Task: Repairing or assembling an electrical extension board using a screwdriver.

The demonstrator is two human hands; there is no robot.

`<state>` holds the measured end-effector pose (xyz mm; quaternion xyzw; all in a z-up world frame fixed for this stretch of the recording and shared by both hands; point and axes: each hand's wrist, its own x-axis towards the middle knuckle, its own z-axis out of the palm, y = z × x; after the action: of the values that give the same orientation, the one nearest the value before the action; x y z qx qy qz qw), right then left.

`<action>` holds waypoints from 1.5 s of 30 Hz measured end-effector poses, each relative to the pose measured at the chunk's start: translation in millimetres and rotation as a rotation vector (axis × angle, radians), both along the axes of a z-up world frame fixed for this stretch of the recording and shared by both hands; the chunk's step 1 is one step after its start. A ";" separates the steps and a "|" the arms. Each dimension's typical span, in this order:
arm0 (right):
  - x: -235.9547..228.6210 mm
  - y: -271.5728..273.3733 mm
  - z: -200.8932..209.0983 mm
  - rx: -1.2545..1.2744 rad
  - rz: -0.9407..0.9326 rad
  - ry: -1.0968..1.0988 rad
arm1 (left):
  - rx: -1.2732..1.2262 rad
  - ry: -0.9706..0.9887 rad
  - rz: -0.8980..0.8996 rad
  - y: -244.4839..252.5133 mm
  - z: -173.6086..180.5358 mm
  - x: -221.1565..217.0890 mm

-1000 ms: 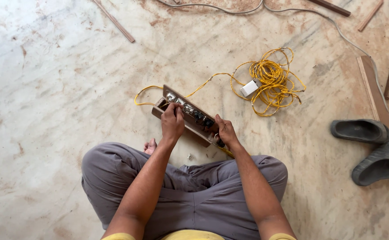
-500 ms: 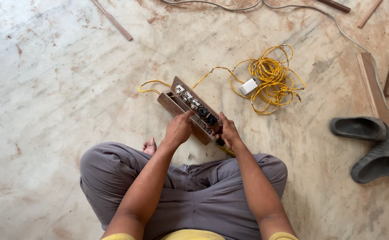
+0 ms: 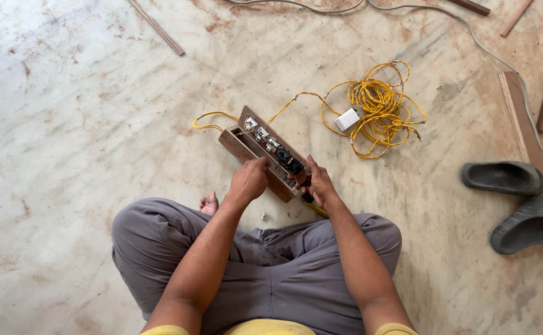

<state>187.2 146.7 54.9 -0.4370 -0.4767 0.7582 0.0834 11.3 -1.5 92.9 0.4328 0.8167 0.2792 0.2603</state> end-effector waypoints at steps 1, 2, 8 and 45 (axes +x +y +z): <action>0.2 -0.3 0.2 0.000 -0.001 0.001 | 0.000 0.001 -0.001 0.1 -0.6 -0.2; 0.4 -0.6 0.3 0.003 0.001 -0.001 | -0.005 0.005 -0.001 0.2 -1.3 -0.2; 0.2 -2.5 4.7 -0.007 -0.003 -0.018 | -0.059 -0.006 0.005 1.2 3.2 -0.2; 8.4 3.1 -37.7 -0.012 0.040 0.073 | -0.179 0.050 0.020 7.1 -35.9 -3.6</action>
<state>195.7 149.9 17.2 -0.3998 -0.4776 0.7779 0.0831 7.7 5.5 57.0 0.4067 0.8488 0.1969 0.2746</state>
